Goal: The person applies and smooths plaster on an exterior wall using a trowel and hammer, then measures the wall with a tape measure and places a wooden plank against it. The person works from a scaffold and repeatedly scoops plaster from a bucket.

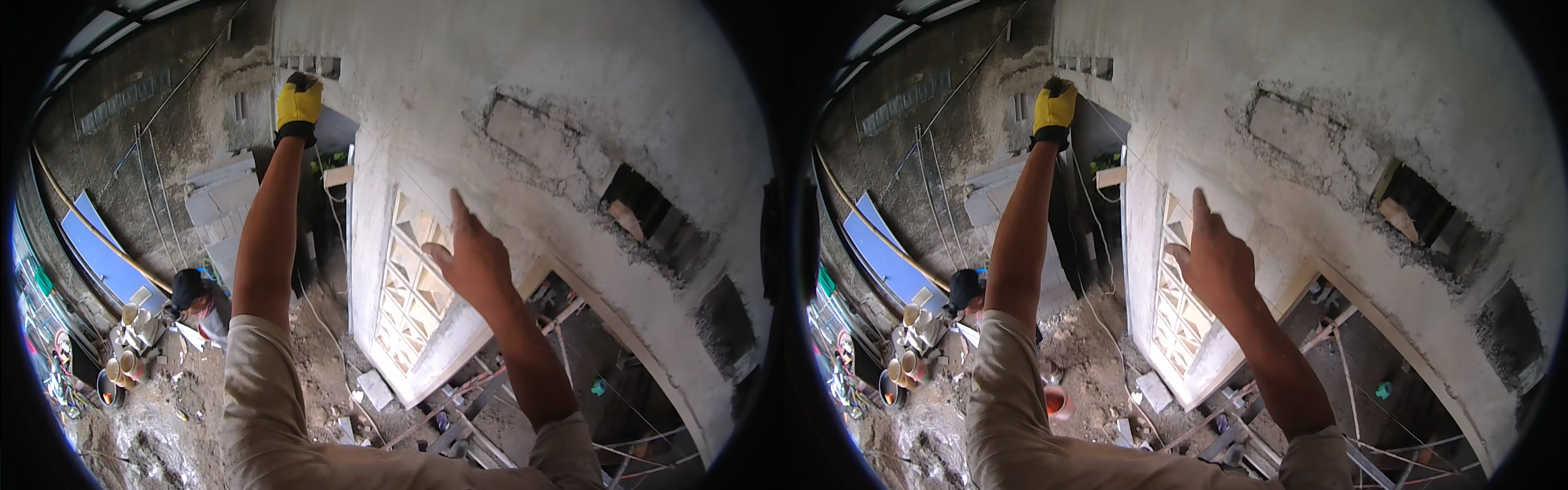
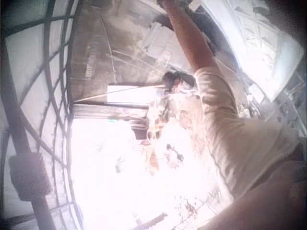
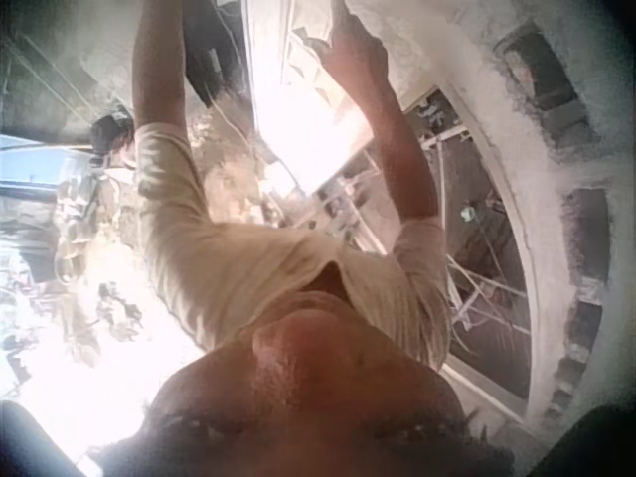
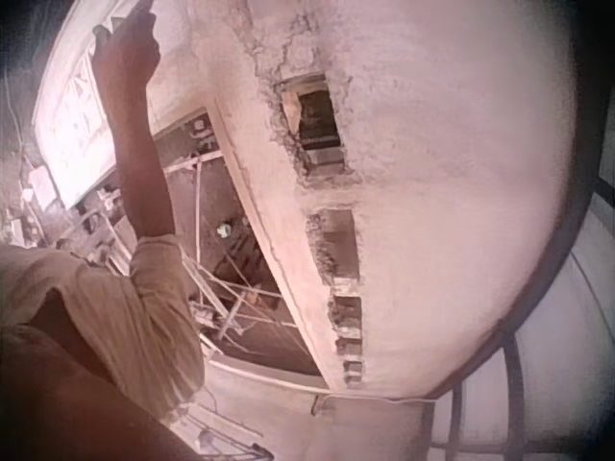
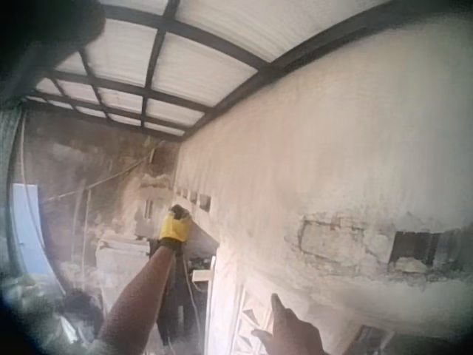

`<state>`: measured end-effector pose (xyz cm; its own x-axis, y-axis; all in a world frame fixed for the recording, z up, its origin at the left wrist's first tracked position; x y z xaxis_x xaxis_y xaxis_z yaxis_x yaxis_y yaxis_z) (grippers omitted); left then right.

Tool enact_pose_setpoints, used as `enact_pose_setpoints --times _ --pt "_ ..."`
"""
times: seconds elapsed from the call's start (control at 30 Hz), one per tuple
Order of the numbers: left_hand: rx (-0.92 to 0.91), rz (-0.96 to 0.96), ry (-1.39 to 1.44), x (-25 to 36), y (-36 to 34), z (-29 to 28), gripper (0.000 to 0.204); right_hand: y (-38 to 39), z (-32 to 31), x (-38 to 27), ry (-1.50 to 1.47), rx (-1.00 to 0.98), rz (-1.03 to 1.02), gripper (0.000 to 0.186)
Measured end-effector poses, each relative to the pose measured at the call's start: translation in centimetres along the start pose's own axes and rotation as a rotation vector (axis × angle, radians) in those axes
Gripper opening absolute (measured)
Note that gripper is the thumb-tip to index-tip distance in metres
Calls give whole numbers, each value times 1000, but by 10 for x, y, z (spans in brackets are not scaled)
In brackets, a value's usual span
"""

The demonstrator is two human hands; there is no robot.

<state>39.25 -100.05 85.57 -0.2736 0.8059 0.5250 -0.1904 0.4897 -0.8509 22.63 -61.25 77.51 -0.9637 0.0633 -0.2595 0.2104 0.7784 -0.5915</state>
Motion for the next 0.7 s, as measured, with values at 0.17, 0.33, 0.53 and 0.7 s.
enact_pose_setpoints --times 0.17,0.33,0.53,0.7 --pt "112 -59 -249 -45 -20 8 20 -50 -24 9 273 186 -183 50" --pt "47 -211 -163 -82 -3 105 23 -163 -115 1 347 206 -389 49" --pt "92 -332 -129 -74 1 240 23 -262 -251 -19 473 565 -514 46" --pt "232 -461 110 -47 -11 307 20 -281 -274 61 1219 283 -429 43"
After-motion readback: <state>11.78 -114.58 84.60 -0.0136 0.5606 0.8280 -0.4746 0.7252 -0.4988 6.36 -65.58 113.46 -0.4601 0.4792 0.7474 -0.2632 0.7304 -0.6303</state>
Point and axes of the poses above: each hand's wrist, its own y-axis away from the middle knuckle, its own z-axis out of the palm, x = y × z, the point moved 4 cm from there along -y, towards the middle knuckle, and after that the axes turned 9 degrees about -y, right-handed, at the moved point
